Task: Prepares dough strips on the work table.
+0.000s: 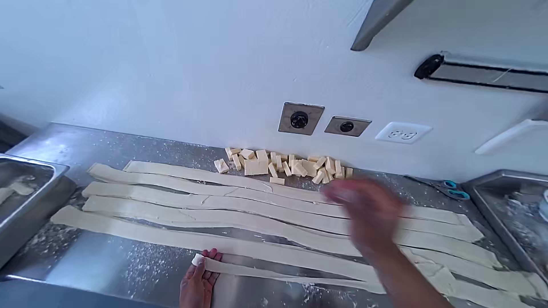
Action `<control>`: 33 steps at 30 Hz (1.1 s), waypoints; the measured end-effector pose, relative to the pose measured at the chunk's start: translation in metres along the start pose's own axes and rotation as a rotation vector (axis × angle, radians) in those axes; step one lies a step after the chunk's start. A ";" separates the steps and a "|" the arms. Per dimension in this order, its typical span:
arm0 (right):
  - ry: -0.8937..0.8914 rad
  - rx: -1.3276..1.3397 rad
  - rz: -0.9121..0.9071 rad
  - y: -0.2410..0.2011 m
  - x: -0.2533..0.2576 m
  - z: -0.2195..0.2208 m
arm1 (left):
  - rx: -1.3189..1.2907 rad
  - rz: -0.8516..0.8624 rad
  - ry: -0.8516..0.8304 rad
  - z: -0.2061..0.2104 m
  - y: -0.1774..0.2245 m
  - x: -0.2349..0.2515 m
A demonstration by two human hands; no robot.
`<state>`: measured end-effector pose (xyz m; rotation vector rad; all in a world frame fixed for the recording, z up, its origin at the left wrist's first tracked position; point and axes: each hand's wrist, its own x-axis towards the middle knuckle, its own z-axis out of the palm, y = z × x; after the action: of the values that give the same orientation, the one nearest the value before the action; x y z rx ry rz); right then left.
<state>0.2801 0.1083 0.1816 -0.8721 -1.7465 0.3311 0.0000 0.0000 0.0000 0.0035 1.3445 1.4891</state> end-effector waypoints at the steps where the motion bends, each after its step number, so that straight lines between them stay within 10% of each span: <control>1: -0.071 -0.095 0.072 0.043 -0.005 0.025 | 0.003 0.015 -0.004 -0.001 -0.001 0.003; 5: -0.611 -0.383 0.485 0.156 -0.015 0.085 | 0.044 0.018 -0.010 0.001 0.002 0.010; 9: -0.829 -0.488 0.436 0.196 -0.016 0.114 | 0.023 -0.013 0.066 -0.003 0.006 0.012; 21: -0.758 0.059 0.358 0.001 -0.134 0.173 | 0.040 -0.010 0.055 -0.013 0.000 0.011; 29: -0.817 0.008 0.292 0.007 -0.165 0.207 | 0.192 0.255 0.091 -0.027 0.026 0.020; 33: -0.775 0.037 0.331 0.011 -0.169 0.208 | 0.563 0.581 -0.277 -0.035 -0.008 0.013</control>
<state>0.1166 0.0393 -0.0192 -1.0918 -2.2765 1.0226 -0.0210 -0.0176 -0.0258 0.9952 1.5578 1.4407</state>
